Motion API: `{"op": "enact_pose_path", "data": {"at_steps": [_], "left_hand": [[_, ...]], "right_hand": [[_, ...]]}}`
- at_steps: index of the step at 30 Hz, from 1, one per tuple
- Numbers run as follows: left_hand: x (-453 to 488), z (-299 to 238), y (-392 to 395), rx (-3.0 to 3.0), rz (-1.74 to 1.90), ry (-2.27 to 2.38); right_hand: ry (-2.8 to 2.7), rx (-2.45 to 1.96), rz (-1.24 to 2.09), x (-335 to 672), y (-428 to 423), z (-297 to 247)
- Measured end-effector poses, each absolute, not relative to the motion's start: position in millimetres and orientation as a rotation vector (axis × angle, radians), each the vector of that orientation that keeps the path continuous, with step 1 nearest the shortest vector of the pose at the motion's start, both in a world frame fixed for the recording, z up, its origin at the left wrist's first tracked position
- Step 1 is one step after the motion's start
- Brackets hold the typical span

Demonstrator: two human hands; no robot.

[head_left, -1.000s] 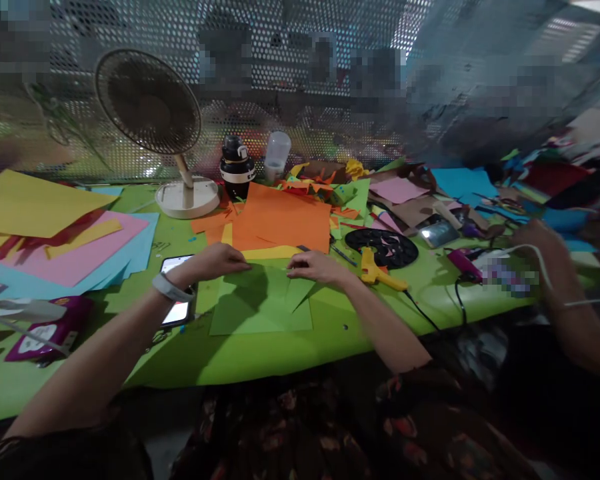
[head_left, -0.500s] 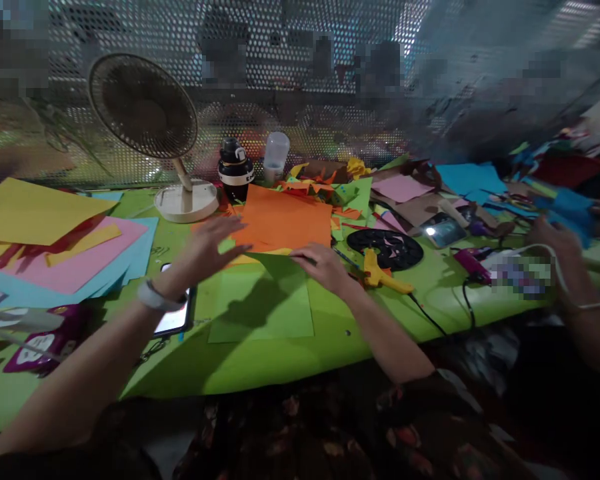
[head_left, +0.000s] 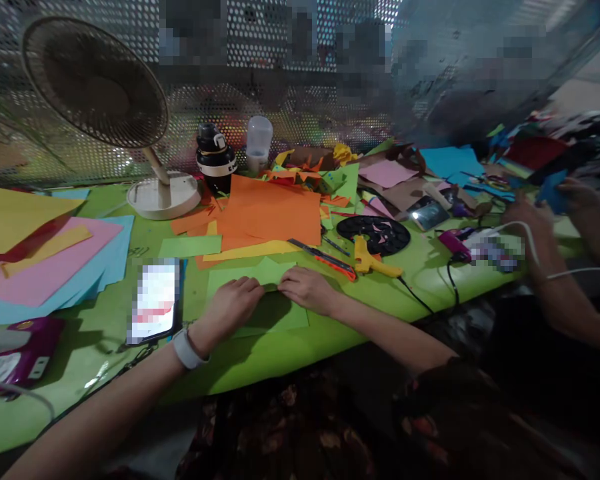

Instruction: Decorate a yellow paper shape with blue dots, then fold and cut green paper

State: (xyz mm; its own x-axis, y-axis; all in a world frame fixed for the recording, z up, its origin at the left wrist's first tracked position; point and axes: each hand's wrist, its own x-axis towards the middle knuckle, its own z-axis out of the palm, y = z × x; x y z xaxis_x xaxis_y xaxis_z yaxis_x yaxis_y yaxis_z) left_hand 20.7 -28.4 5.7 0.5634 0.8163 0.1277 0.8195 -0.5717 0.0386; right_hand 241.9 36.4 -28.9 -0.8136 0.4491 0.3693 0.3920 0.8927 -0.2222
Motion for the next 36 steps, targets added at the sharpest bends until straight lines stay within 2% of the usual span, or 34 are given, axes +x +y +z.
{"op": "enact_pose_path", "data": {"at_steps": [5, 10, 21, 28, 31, 34, 36], "left_hand": [[15, 7, -17, -2.828, -0.456, -1.780], [9, 2, -10, -2.800, -0.466, -1.890], [0, -4, -4, -2.867, -0.525, -1.938], [-28, 0, -1, -2.818, -0.293, -1.906], [-28, 10, -10, -2.617, -0.191, -1.948], [-5, 11, -29, -2.299, -0.332, -1.924], [18, 3, -42, -2.447, -0.390, -1.722]], "right_hand": [[-2.554, -0.843, 0.510, 241, 41, -23], [-2.523, -1.002, 0.742, 240, 48, -16], [-2.603, -1.133, 0.785, 228, 55, 0], [-2.535, -1.250, 0.888, 235, 57, -3], [-2.537, -1.258, 0.894, 235, 57, -1], [-2.542, -1.250, 0.889, 236, 56, -1], [-2.537, -1.246, 0.883, 236, 56, -3]]}}
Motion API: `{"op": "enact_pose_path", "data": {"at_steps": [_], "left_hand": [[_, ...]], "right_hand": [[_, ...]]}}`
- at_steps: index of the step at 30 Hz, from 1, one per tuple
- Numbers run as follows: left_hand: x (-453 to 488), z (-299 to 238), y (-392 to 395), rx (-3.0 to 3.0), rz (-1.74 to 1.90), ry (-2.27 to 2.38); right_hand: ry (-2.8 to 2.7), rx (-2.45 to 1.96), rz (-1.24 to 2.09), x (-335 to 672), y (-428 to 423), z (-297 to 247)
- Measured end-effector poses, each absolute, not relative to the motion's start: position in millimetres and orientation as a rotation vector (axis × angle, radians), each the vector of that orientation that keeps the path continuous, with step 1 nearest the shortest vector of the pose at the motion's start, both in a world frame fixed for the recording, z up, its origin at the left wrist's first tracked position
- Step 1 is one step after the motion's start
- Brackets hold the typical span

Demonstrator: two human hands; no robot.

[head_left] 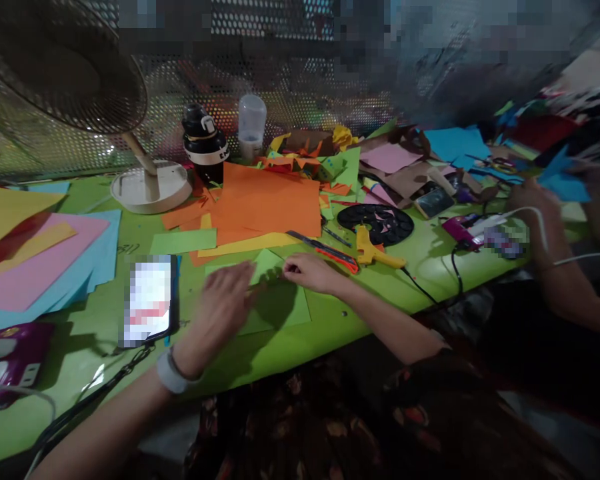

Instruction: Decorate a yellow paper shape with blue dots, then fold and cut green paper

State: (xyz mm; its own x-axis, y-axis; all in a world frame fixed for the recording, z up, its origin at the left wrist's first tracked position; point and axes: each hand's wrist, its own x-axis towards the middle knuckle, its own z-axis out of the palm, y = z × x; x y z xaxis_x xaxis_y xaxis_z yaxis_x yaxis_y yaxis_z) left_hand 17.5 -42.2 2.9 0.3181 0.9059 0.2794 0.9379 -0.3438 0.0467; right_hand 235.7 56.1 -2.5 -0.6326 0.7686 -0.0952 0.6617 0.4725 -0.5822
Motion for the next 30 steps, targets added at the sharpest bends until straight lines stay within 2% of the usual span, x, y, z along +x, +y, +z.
{"op": "enact_pose_path", "data": {"at_steps": [3, 7, 15, 21, 23, 26, 28, 30], "left_hand": [[41, -18, -56, -2.626, -0.405, -1.490], [41, -35, -56, -2.675, -0.385, -1.507], [36, -33, -53, -2.709, -0.370, -1.561], [37, -33, -52, -2.705, -0.343, -1.574], [38, -32, -53, -2.698, -0.339, -1.578], [38, -32, -53, -2.694, -0.352, -1.571], [38, -32, -54, -2.698, -0.369, -1.558], [38, -32, -54, -2.696, -0.383, -1.551]], "right_hand": [[-2.519, -1.251, 0.912, 236, 56, -5], [-2.510, -1.227, 0.966, 238, 57, -6], [-2.561, -1.168, 0.957, 245, 59, 0], [-2.537, -1.325, 0.911, 267, 64, 0], [-2.508, -1.377, 0.834, 274, 58, 4], [-2.385, -1.403, 0.497, 272, 37, 10], [-2.370, -1.280, 0.274, 261, 18, 9], [-2.512, -1.049, 0.204, 248, 1, 1]]}}
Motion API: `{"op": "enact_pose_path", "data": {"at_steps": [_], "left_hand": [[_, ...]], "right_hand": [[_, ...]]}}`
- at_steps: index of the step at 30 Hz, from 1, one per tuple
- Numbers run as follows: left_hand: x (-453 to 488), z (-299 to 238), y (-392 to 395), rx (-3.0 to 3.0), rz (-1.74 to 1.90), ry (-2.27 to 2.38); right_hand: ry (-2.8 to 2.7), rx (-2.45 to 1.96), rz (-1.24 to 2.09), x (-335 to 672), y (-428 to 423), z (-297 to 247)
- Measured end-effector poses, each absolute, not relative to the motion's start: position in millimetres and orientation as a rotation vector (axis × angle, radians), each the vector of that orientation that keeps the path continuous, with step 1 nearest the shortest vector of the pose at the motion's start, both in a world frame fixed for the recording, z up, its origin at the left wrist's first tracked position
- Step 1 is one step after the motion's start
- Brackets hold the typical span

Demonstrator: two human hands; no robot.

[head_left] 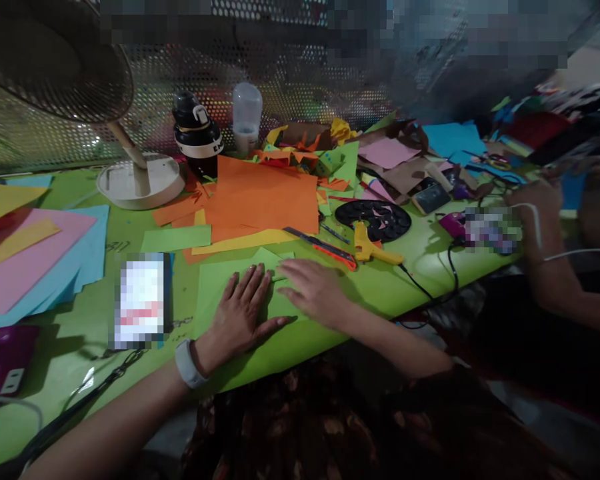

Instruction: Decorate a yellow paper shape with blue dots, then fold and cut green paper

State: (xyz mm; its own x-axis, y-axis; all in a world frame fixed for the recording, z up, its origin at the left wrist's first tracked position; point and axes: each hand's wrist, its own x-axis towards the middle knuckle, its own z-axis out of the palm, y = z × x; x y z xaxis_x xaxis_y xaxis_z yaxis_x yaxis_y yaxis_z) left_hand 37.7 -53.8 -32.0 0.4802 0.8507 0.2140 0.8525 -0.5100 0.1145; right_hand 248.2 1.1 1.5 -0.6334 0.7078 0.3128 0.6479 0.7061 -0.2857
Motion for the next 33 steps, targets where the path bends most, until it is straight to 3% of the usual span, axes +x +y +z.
{"op": "enact_pose_path", "data": {"at_steps": [6, 16, 21, 25, 33], "left_hand": [[41, -32, -54, -2.658, -0.305, -1.597], [50, -26, -65, -2.570, -0.254, -1.709], [29, -8, -46, -2.730, -0.412, -1.724], [1, 5, -19, -2.723, -0.858, -1.936], [3, -12, -14, -2.796, -0.765, -1.974]], "right_hand": [[-2.754, -0.973, 0.162, 233, -9, -28], [-2.800, -0.978, 0.166, 236, -7, -33], [-2.838, -0.991, 0.179, 236, -7, -31], [-2.840, -0.985, 0.162, 237, -7, -31], [-2.806, -0.976, 0.140, 235, -8, -32]]}}
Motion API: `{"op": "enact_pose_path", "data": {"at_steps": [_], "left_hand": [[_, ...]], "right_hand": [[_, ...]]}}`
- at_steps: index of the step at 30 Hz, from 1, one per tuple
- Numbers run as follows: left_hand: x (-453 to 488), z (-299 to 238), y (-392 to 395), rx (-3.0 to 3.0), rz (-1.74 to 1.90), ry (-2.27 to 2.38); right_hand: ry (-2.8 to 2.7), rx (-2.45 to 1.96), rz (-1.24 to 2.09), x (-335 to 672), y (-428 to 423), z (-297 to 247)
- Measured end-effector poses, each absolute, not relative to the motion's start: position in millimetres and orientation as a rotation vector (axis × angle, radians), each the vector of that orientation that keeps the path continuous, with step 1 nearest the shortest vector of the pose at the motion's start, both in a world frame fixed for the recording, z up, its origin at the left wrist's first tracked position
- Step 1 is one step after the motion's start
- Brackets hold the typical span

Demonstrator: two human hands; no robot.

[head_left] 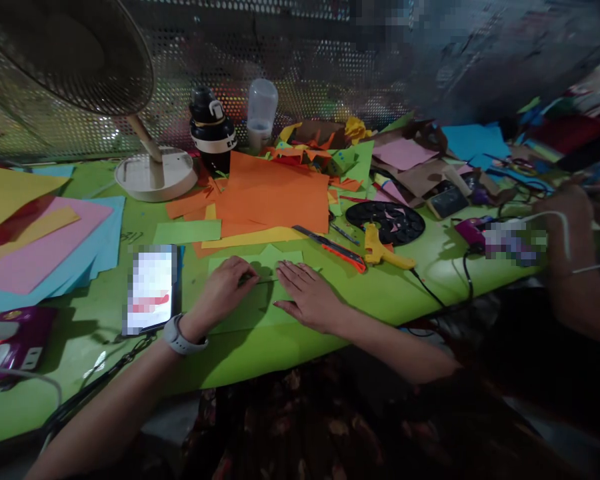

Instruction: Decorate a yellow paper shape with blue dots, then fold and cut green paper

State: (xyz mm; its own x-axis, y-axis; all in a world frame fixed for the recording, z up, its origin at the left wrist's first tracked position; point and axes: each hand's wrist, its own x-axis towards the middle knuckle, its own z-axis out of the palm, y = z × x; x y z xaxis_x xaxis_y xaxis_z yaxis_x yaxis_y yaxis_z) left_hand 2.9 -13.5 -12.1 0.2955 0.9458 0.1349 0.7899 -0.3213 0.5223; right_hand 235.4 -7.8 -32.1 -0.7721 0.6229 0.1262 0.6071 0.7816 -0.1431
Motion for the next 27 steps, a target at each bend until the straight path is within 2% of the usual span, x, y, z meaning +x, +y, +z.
{"op": "enact_pose_path", "data": {"at_steps": [7, 17, 20, 24, 27], "left_hand": [[-7, -5, -12, 2.222, 0.471, 1.599], [-20, 21, -26, 2.388, 0.031, 1.912], [-2, 14, -35, 2.461, 0.134, 2.090], [33, -11, -50, 2.686, 0.347, 1.666], [46, -28, -57, 2.707, 0.360, 1.599]], "right_hand": [[-2.803, -0.995, 0.140, 235, -8, -31], [-2.829, -1.013, 0.149, 235, -8, -32], [-2.825, -1.004, 0.137, 236, -8, -33], [-2.821, -0.972, 0.156, 236, -8, -33], [-2.794, -0.976, 0.173, 237, -8, -33]]}}
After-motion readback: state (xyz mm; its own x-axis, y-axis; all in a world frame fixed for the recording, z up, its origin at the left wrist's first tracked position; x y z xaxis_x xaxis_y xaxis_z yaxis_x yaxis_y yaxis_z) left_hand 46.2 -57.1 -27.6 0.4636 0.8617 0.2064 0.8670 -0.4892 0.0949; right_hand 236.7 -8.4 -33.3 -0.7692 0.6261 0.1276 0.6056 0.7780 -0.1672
